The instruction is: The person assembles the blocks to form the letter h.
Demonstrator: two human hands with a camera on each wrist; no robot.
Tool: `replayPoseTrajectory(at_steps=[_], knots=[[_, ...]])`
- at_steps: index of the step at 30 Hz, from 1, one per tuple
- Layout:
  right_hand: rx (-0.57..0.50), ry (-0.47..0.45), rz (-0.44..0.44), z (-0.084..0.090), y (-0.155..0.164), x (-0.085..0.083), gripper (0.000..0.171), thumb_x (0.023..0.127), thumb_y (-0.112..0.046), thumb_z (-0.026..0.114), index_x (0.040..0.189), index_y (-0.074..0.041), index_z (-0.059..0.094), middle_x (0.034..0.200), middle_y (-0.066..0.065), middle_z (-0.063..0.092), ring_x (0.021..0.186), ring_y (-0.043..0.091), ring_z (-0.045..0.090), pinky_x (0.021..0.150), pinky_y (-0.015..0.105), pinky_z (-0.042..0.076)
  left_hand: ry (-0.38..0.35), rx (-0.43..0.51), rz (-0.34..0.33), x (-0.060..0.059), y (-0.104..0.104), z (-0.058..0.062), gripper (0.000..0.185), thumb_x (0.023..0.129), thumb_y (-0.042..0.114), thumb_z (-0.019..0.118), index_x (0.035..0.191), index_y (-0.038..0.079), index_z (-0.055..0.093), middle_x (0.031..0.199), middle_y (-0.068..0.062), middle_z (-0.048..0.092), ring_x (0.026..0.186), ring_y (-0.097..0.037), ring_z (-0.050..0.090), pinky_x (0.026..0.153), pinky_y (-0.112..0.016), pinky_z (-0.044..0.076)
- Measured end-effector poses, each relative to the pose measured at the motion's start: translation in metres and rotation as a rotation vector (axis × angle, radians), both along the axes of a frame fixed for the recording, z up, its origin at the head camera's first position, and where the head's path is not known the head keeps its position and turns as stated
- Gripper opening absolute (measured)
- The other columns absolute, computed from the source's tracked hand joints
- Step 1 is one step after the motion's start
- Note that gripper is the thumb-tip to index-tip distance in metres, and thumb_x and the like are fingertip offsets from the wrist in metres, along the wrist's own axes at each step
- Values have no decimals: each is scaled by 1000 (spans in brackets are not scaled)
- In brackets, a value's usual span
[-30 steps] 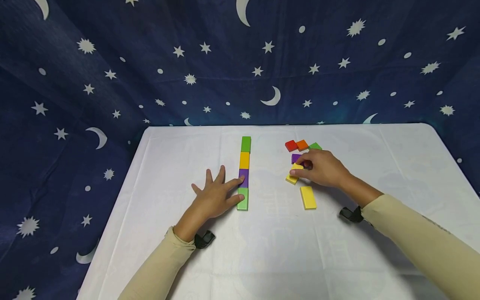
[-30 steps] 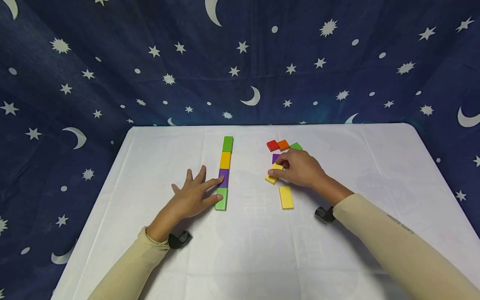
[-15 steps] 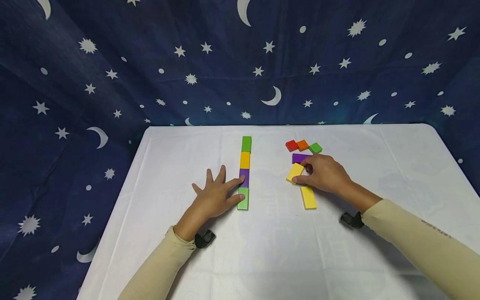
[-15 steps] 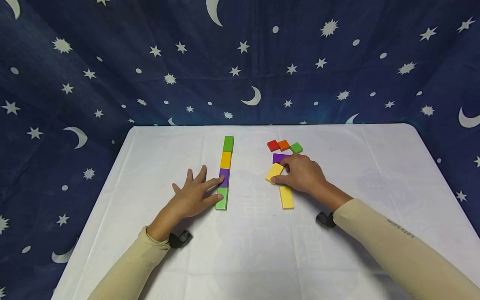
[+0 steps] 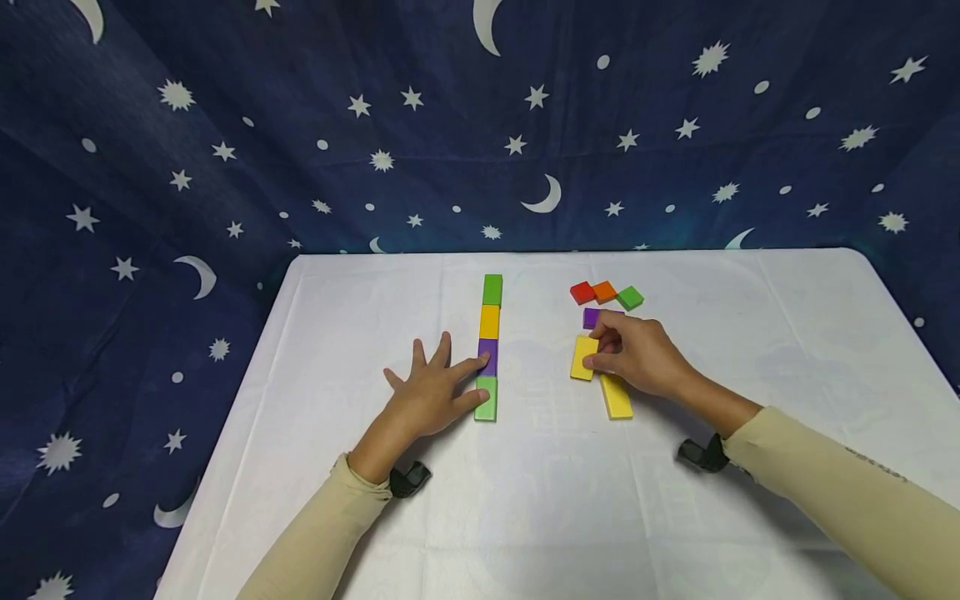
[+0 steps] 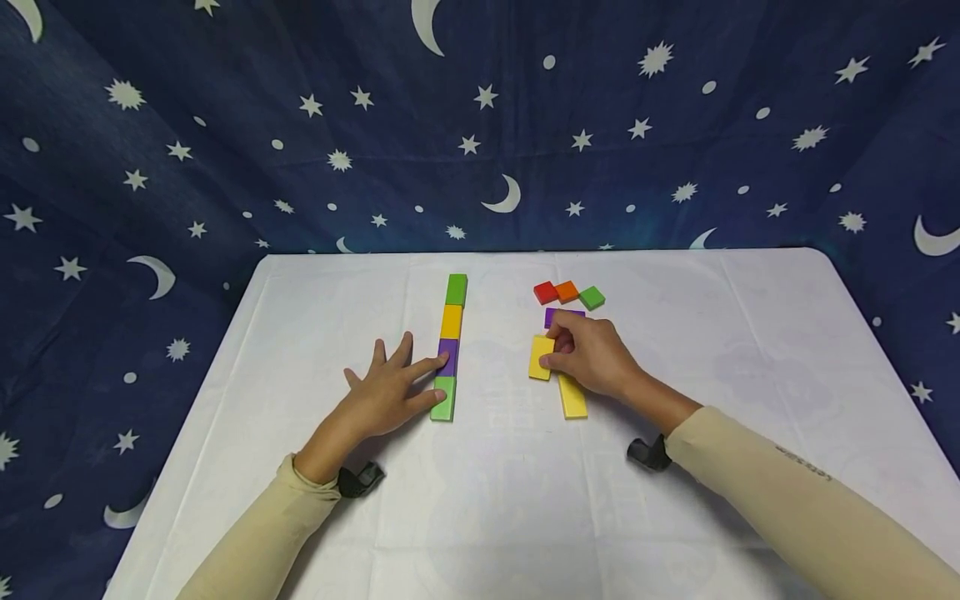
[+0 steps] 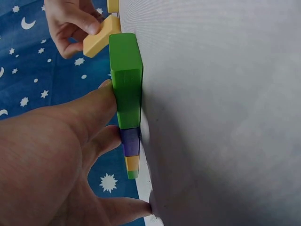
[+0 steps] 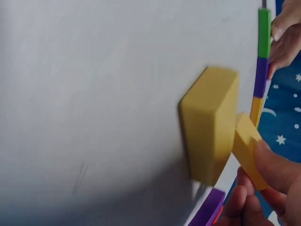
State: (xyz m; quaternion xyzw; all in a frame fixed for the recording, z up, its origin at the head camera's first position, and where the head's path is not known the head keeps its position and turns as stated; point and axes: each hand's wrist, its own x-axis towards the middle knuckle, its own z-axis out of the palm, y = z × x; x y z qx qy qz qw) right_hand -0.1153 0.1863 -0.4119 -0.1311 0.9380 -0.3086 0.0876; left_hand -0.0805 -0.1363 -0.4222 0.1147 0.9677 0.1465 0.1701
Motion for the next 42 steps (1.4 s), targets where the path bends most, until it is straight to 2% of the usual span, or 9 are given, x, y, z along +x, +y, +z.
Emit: replayPoseTrajectory(at_steps=[7,12,17,25,34,42], knots=[[-113,-95,18,0,-7,14,21,85,-20,85,95,-17,67,87,-1,69,84,18,61,72,28,51,-1,0,2,0,-1,0,60,95,62,59,152,44,46,171,-19,14,153,-58,4,99,-93,6],[-142,-94,54,-3,-10,22,19,84,-20,85,92,-19,68,83,-4,67,81,16,61,72,26,50,2,4,2,1,0,1,60,96,61,60,151,44,47,171,-19,15,153,-59,5,98,-93,7],[-127,-94,78,-4,-10,24,19,83,-20,86,91,-19,68,81,-5,66,79,16,60,70,25,49,5,6,4,1,-1,1,60,95,61,60,151,43,47,171,-19,15,153,-59,4,99,-93,7],[-74,-153,107,-3,-6,20,20,83,-26,86,91,-20,69,81,-6,68,79,14,59,68,27,47,2,9,9,1,-1,1,60,96,60,60,151,43,47,171,-19,14,153,-58,4,99,-92,7],[-24,-129,145,-9,-6,19,17,82,-28,87,90,-25,72,76,-4,57,78,16,51,68,27,40,6,14,5,1,-1,1,60,96,61,60,151,44,47,171,-20,15,153,-58,4,99,-93,7],[14,-122,178,-11,-5,17,15,83,-29,86,94,-24,75,80,-8,62,78,15,52,70,28,42,12,15,7,2,-1,1,59,95,61,61,151,43,48,170,-19,16,153,-58,4,99,-93,7]])
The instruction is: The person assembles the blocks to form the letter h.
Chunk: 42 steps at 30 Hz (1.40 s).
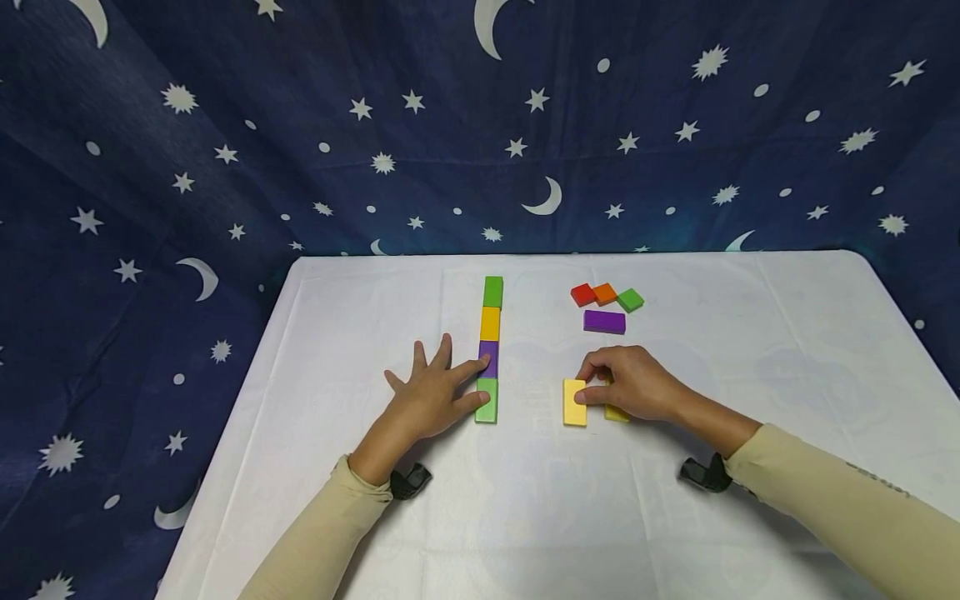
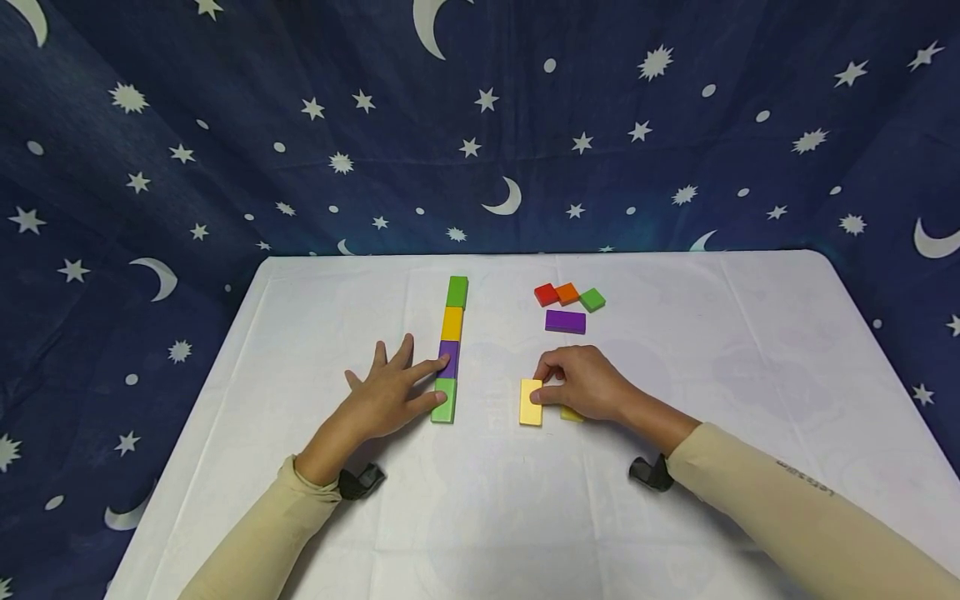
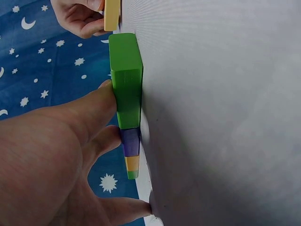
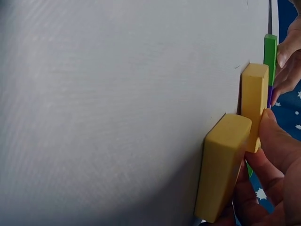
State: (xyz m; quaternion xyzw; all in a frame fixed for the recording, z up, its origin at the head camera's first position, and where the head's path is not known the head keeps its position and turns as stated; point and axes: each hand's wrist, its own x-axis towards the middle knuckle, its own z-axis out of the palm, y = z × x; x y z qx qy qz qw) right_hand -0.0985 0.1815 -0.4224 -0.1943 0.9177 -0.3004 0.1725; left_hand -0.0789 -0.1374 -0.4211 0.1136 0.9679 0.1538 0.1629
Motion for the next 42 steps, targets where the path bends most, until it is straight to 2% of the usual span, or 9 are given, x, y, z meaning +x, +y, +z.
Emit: replayPoseTrajectory(at_steps=[9,17,23,42], knots=[[30,37,31,-1,2,-1,17,85,-32,84,99,-23,78,89,-12,70,84,13,55,76,31,44,2,-3,-1,1,0,0,59,96,61,60,150,44,48,170,-19,16,153,-58,5,99,-93,8],[31,120,78,-1,4,2,32,82,-37,86,108,-21,79,101,-7,73,94,14,62,85,36,49,1,-5,-2,1,1,0,58,96,61,60,150,44,48,170,-20,16,153,-58,5,99,-93,8],[48,131,81,-2,7,2,31,82,-39,86,107,-22,79,101,-8,73,98,14,63,89,40,50,1,-9,-3,0,1,-2,59,95,61,60,151,44,47,170,-19,16,152,-59,5,99,-93,8],[54,130,68,-4,7,1,33,81,-40,87,105,-21,79,101,-7,73,96,14,63,88,40,50,0,-23,-7,0,1,-1,60,96,62,59,151,45,47,171,-20,15,152,-59,4,99,-93,8]])
